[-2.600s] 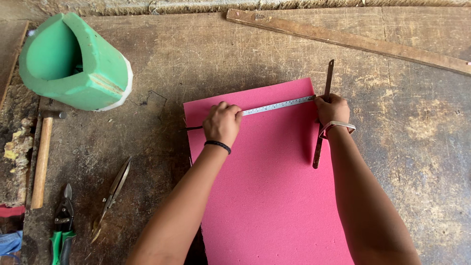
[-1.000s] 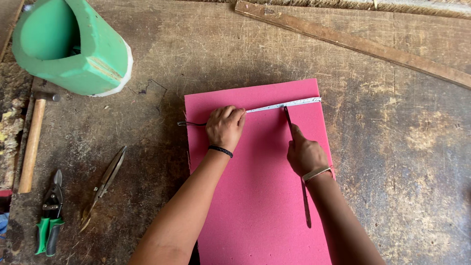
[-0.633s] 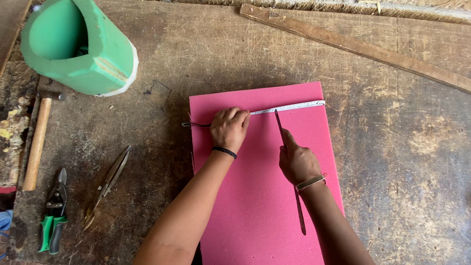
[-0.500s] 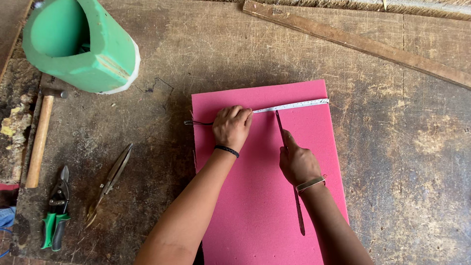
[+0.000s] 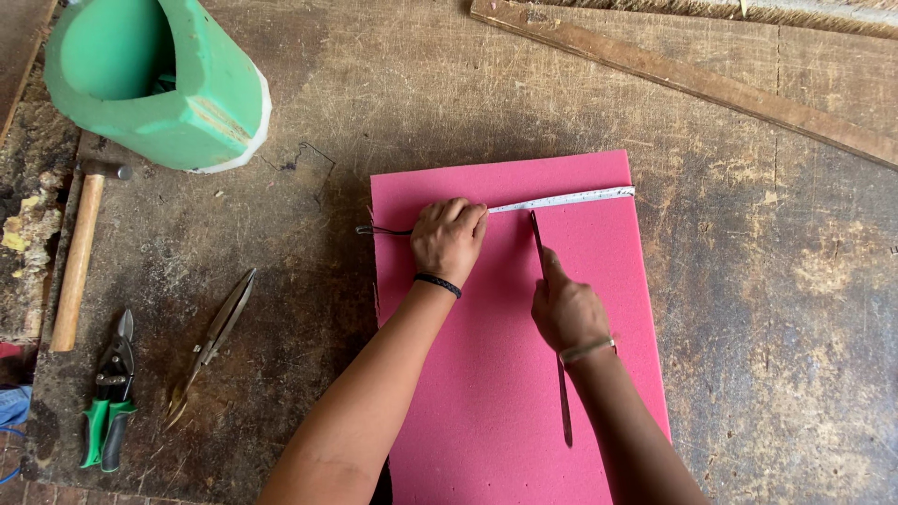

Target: The person measures a large pink foam sheet with a tape measure, marks it with a pen, aligns a long wooden straightedge across the sheet, and cuts the foam along the straightedge with a long blade. They then carry the cut foam piece to a chair and continue trimming it.

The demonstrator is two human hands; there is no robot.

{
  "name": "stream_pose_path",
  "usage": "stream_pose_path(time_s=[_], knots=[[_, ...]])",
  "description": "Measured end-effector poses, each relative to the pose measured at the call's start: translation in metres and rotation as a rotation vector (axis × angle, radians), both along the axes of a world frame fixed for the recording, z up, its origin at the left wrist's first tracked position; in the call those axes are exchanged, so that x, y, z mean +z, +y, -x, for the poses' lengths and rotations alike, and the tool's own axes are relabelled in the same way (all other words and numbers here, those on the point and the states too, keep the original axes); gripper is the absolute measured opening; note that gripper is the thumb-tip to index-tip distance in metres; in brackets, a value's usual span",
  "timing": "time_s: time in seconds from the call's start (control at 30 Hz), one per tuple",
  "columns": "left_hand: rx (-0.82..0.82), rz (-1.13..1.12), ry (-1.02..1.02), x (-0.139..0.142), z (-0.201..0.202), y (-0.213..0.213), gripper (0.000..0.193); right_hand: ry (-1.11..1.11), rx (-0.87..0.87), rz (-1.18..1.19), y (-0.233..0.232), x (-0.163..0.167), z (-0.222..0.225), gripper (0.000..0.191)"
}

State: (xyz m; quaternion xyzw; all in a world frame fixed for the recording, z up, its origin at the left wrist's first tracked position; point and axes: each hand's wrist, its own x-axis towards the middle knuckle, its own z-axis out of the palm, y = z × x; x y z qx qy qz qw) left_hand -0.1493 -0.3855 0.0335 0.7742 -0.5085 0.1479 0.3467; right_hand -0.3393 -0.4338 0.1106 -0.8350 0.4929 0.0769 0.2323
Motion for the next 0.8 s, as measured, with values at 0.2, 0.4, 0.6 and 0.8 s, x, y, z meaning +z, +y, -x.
stream_pose_path(time_s=[0.2,0.4,0.6,0.8], knots=[[0.015,-0.032,0.005,-0.004,0.001,-0.001,0.009,0.01,-0.022,-0.057,-0.001,-0.004,-0.001,0.053],[0.021,-0.032,0.021,-0.001,0.001,-0.002,0.009,-0.065,-0.011,-0.048,0.003,0.0,0.005,0.054],[0.024,-0.009,0.032,0.0,0.001,-0.001,0.007,-0.026,-0.061,-0.139,0.016,0.009,-0.005,0.056],[0.042,0.025,0.013,-0.001,0.002,-0.002,0.007,-0.124,0.013,-0.008,0.026,-0.009,-0.026,0.057]])
